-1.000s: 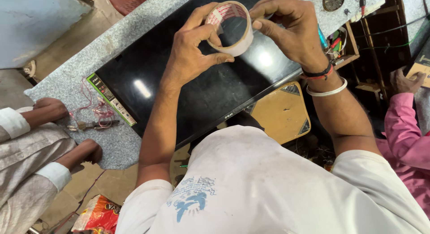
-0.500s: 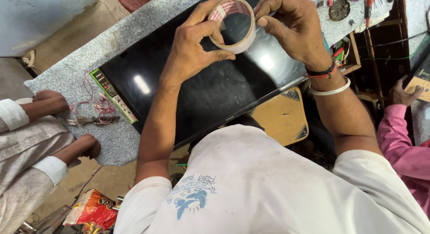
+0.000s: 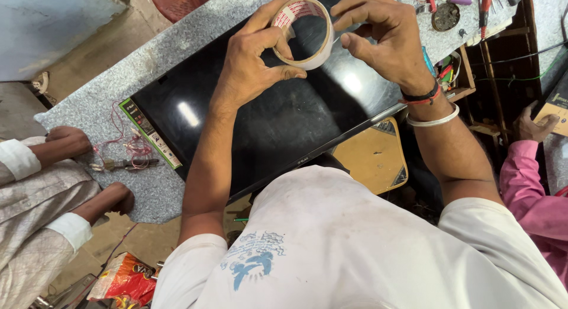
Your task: The person repairs a television at a cluttered workbench. They use a red-handled screwdriver to unscrew and work on the back panel of the TV, reposition and flip the TV on the bench, handle a roll of tape, and pick up a soldering iron to work on the internal wiring.
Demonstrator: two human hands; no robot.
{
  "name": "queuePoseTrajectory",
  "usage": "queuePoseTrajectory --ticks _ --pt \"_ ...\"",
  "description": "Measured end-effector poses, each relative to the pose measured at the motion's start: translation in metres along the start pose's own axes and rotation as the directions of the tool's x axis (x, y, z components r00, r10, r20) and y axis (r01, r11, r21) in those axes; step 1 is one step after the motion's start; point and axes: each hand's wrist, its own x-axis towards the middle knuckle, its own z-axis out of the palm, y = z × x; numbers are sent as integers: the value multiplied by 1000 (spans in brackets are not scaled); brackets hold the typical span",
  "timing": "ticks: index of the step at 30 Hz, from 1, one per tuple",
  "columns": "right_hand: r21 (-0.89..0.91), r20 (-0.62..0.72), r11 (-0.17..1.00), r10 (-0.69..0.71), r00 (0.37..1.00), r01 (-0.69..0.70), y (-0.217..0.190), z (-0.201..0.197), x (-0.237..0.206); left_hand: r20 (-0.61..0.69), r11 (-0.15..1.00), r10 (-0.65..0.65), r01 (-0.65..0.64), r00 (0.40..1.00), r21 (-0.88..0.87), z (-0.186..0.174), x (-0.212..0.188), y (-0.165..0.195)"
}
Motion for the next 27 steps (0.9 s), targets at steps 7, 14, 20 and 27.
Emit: queuePoseTrajectory --ticks 7,14,20,27 --pt "40 28 999 36 999 -37 2 -2 1 18 1000 -3 3 1000 -8 1 2 -1" --pt "-30 101 999 23 995 -20 -8 0 10 10 1000 11 -11 1000 3 -2 4 -2" --pt "-265 -26 954 -154 988 142 -11 18 6 -203 928 126 -43 971 369 -7 6 9" --pt "135 -33 979 158 987 -152 21 28 10 -144 930 236 -181 961 319 -8 14 -13"
